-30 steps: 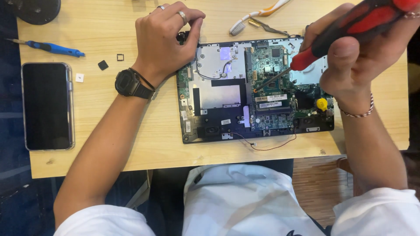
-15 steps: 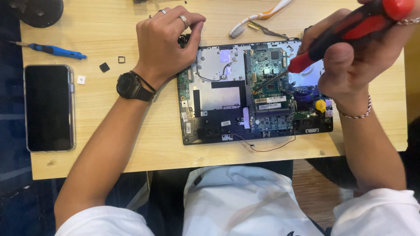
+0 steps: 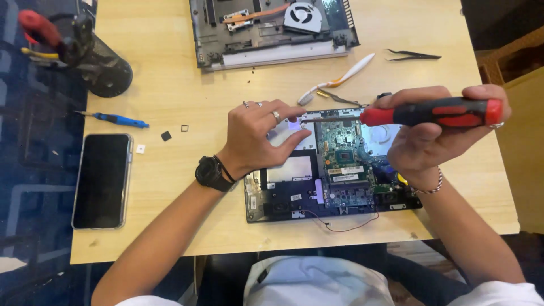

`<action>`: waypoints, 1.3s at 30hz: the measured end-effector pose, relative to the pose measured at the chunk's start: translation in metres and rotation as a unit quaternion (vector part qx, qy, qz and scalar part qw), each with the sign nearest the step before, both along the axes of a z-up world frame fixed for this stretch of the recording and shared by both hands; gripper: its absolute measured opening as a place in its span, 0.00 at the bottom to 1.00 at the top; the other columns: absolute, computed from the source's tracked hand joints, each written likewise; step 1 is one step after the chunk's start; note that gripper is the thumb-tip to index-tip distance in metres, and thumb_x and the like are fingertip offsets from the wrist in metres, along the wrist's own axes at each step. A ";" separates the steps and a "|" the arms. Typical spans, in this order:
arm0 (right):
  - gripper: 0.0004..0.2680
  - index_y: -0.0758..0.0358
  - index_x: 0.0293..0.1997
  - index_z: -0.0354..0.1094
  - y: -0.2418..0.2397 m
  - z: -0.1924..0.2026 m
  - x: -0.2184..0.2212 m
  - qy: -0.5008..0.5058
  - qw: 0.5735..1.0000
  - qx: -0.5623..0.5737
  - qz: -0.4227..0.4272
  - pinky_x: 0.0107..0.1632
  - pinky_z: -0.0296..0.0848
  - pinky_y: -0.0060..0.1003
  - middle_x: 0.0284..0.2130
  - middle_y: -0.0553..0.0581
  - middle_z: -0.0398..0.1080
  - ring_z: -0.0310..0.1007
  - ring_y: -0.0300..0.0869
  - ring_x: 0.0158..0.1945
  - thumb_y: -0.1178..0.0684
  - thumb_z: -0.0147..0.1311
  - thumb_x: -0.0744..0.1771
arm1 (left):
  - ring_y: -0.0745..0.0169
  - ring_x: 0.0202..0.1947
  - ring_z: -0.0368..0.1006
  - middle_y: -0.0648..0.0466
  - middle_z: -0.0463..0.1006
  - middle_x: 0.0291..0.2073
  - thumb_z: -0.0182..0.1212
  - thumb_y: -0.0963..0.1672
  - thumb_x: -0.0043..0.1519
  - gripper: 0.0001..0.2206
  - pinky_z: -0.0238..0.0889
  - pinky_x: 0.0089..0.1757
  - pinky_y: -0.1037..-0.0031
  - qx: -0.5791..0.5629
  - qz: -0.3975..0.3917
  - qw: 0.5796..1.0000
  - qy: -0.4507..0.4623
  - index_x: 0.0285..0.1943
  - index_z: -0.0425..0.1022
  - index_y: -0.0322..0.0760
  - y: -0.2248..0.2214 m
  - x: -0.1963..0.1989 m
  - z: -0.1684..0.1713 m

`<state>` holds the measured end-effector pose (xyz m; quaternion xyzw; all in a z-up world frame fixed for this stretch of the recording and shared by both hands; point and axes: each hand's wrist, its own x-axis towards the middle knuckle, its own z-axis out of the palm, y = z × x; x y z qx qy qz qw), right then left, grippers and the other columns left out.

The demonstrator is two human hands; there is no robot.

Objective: Repairing a laptop by unscrewing and adjusting internal components on the motherboard.

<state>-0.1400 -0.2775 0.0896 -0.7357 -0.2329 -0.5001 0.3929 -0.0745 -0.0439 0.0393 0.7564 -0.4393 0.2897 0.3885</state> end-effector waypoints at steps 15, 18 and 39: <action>0.14 0.57 0.56 0.42 -0.008 -0.021 0.005 0.026 0.995 0.085 0.049 0.34 0.73 0.41 0.31 0.69 0.71 0.75 0.58 0.27 0.39 0.37 0.75 | 0.69 0.19 0.71 0.57 0.85 0.34 0.74 0.45 0.59 0.06 0.60 0.24 0.79 -0.037 -0.004 0.999 0.040 0.39 0.83 0.42 -0.003 -0.003 0.001; 0.13 0.57 0.56 0.42 -0.007 -0.020 0.006 0.022 0.995 0.075 0.057 0.32 0.72 0.40 0.30 0.68 0.70 0.75 0.58 0.27 0.40 0.37 0.75 | 0.72 0.19 0.69 0.58 0.85 0.32 0.73 0.43 0.60 0.03 0.57 0.23 0.80 -0.029 -0.002 0.999 0.035 0.38 0.83 0.41 -0.003 -0.002 -0.001; 0.14 0.54 0.58 0.44 -0.012 -0.025 0.007 0.015 0.983 0.164 0.077 0.31 0.72 0.39 0.33 0.70 0.70 0.74 0.57 0.28 0.39 0.42 0.75 | 0.72 0.18 0.68 0.60 0.84 0.32 0.69 0.42 0.59 0.02 0.60 0.23 0.82 -0.036 -0.003 0.996 0.077 0.36 0.80 0.43 -0.003 -0.004 0.003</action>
